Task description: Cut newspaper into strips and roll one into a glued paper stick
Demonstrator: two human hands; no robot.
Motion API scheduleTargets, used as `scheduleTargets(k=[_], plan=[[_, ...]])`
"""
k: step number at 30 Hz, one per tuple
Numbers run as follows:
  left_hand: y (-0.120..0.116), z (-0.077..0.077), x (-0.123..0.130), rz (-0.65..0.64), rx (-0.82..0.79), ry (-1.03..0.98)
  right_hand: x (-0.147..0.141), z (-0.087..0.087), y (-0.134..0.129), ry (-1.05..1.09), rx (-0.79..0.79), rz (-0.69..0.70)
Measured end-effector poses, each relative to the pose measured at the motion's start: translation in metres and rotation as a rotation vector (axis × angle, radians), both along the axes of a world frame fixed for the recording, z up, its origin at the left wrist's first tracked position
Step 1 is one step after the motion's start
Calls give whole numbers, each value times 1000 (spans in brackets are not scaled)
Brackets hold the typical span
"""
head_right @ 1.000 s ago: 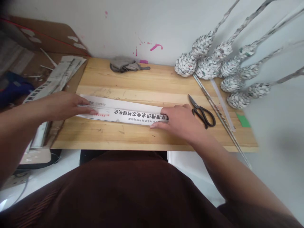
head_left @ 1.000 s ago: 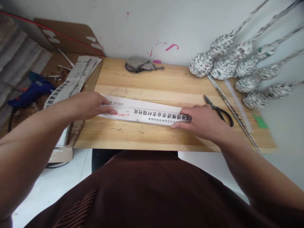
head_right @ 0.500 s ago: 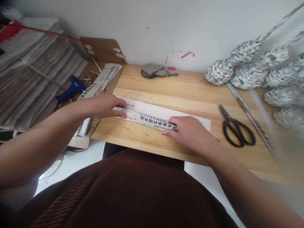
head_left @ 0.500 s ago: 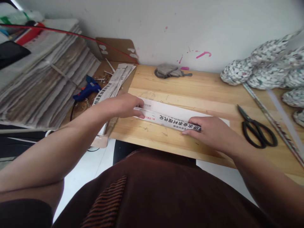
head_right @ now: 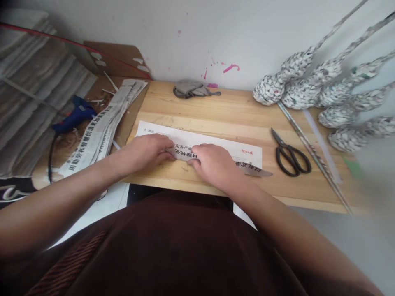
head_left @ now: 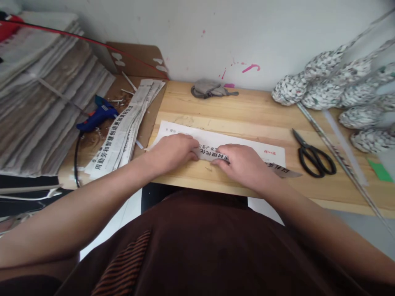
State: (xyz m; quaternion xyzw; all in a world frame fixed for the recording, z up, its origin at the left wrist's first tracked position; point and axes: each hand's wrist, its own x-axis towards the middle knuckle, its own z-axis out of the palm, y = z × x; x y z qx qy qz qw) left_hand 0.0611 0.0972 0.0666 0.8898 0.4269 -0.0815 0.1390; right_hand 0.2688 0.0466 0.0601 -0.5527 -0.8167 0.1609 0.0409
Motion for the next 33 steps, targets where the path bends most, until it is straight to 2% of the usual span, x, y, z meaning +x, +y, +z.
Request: scheduleTargets(k=[5,16,26,33], plan=[[15,7,-2,88,-107,99,7,3,10,7,-73,-38],[46,1,-16,55,-119,160,11,-4,23,-20,-126,-87],[50,7,-19,117,-152,134,10,-1,29,-61,-152,-92],[54,1,-24,128,-142,103,10,-1,33,-80,-190,-99]])
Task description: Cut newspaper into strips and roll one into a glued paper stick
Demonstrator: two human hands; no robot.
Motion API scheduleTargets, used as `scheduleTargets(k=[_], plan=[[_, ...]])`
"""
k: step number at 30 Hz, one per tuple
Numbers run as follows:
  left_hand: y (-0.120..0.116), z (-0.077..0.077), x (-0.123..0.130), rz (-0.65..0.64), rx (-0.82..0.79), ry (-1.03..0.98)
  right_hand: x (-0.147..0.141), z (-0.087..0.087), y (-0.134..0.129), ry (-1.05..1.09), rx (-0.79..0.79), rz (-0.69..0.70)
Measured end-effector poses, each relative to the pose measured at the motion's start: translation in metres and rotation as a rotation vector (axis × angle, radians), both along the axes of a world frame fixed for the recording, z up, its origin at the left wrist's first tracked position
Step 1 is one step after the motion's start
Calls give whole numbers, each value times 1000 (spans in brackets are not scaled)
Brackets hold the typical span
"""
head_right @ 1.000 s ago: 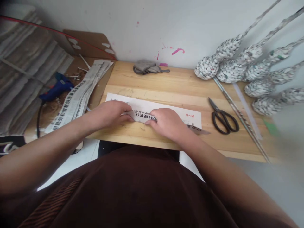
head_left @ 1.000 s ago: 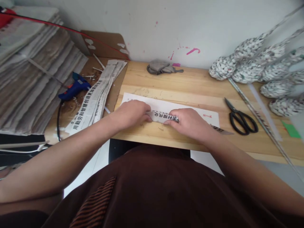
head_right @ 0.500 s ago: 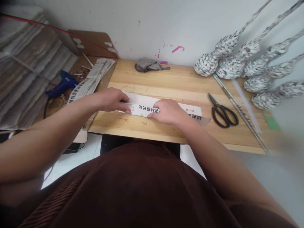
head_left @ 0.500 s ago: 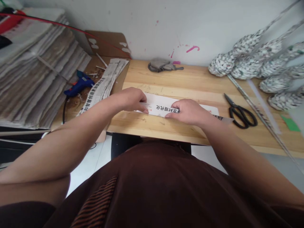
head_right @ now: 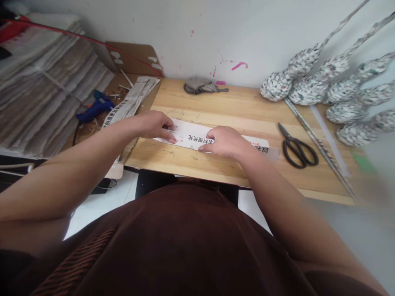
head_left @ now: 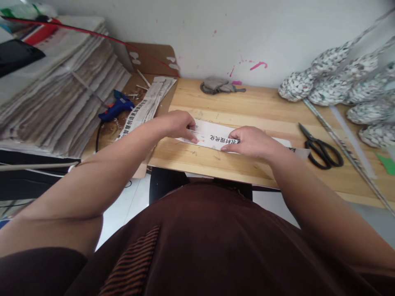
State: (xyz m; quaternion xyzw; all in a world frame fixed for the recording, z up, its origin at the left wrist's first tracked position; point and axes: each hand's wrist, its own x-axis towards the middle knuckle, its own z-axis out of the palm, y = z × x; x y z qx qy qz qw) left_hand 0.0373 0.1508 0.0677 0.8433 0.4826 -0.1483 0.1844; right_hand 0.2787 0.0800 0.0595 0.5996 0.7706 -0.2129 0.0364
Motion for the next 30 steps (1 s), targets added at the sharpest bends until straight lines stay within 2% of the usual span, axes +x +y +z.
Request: scheduleTargets(k=[6,14,24,30], plan=[[2,-1,-5,7,-24,-67,-2,3,0,-20,-27,-22],[4,1,-24,52,-22,-102,-2,4,-2,6,-61,-65],[6,-8,-31,89,-30,-185,-2,5,0,-14,-71,-62],[7,-8,-35,71,-23,-197,-2,6,0,-7,-77,-70]])
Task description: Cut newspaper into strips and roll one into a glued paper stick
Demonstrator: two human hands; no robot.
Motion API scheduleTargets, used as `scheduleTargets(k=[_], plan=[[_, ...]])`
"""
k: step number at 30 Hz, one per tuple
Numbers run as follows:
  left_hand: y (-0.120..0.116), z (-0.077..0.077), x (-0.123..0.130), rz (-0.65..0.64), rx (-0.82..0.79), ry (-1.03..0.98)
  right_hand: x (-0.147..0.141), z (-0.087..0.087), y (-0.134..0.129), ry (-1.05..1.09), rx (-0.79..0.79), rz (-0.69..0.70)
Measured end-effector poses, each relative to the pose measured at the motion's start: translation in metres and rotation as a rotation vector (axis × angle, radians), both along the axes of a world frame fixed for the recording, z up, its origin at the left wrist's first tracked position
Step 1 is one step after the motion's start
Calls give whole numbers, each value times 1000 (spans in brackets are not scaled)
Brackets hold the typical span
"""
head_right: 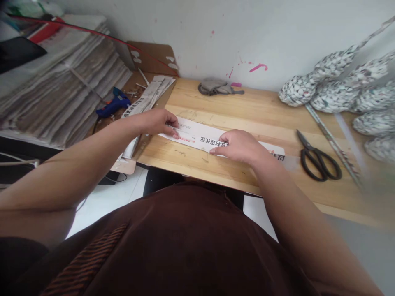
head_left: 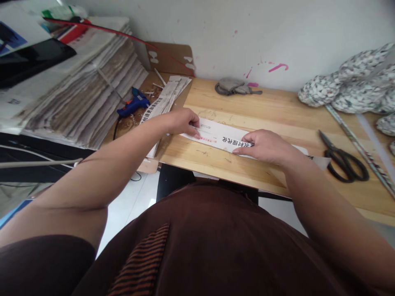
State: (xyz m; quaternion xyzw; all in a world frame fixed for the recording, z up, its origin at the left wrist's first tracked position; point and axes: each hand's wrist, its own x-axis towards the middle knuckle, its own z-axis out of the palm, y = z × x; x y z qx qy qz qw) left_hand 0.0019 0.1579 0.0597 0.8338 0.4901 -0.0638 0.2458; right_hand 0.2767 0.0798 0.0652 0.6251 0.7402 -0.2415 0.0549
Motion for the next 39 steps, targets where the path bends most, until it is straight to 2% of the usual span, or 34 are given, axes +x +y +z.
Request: scheduleTargets(k=[5,25,39], plan=[[2,0,-5,-18,8,-5,-2,1,-2,4,12,-3],[-12,4,-22,64,72,43,-1,0,-2,14,18,-11],[-17,4,-22,88,115,64,1,-2,-2,18,29,6]])
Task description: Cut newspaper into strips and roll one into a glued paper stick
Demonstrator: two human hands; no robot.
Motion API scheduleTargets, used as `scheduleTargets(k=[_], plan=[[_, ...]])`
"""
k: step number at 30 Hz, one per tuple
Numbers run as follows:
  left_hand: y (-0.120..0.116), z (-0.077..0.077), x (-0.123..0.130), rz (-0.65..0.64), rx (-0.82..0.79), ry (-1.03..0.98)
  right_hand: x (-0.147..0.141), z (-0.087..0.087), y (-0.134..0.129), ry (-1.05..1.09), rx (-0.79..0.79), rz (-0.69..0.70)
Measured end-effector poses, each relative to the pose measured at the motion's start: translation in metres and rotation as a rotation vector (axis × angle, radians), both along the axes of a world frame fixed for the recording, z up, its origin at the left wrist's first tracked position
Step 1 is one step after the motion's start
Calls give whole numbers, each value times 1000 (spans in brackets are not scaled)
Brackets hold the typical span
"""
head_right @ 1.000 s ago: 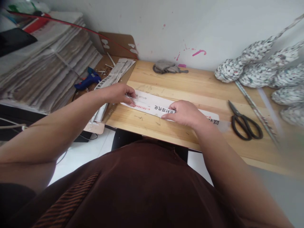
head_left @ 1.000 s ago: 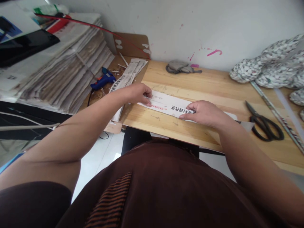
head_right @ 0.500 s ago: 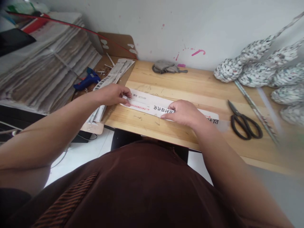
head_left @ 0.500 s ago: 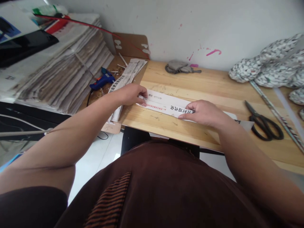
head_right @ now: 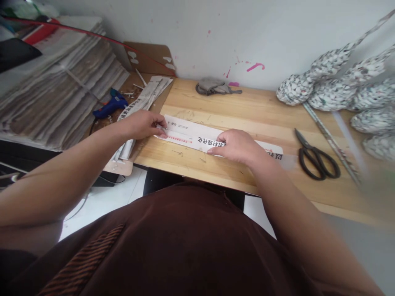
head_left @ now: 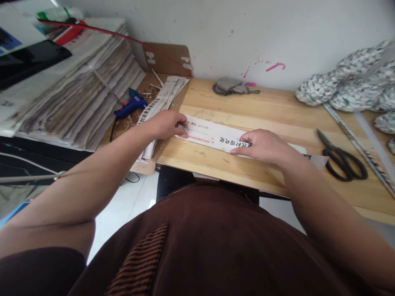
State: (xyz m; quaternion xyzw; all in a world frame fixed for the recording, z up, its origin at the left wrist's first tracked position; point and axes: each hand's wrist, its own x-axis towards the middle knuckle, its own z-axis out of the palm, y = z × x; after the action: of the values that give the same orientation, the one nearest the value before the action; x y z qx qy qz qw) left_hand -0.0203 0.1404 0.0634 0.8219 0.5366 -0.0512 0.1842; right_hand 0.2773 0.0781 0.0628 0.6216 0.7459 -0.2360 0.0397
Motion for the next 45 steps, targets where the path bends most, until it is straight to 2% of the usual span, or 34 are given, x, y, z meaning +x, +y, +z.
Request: scheduleTargets(k=[9,17,29,41,45], plan=[[1,0,1,-3,5,30,1,-1,1,-1,9,5],[-7,-4,0,134,50,-50,-1,0,0,13,7,-13],[-11,-7,1,209,80,-89,1,0,2,-2,-13,6],[-28,-11,7,366,205,-175,0,1,3,-16,-24,-17],[-41,-17,10,420,318,-211,-1,1,2,-23,-16,-13]])
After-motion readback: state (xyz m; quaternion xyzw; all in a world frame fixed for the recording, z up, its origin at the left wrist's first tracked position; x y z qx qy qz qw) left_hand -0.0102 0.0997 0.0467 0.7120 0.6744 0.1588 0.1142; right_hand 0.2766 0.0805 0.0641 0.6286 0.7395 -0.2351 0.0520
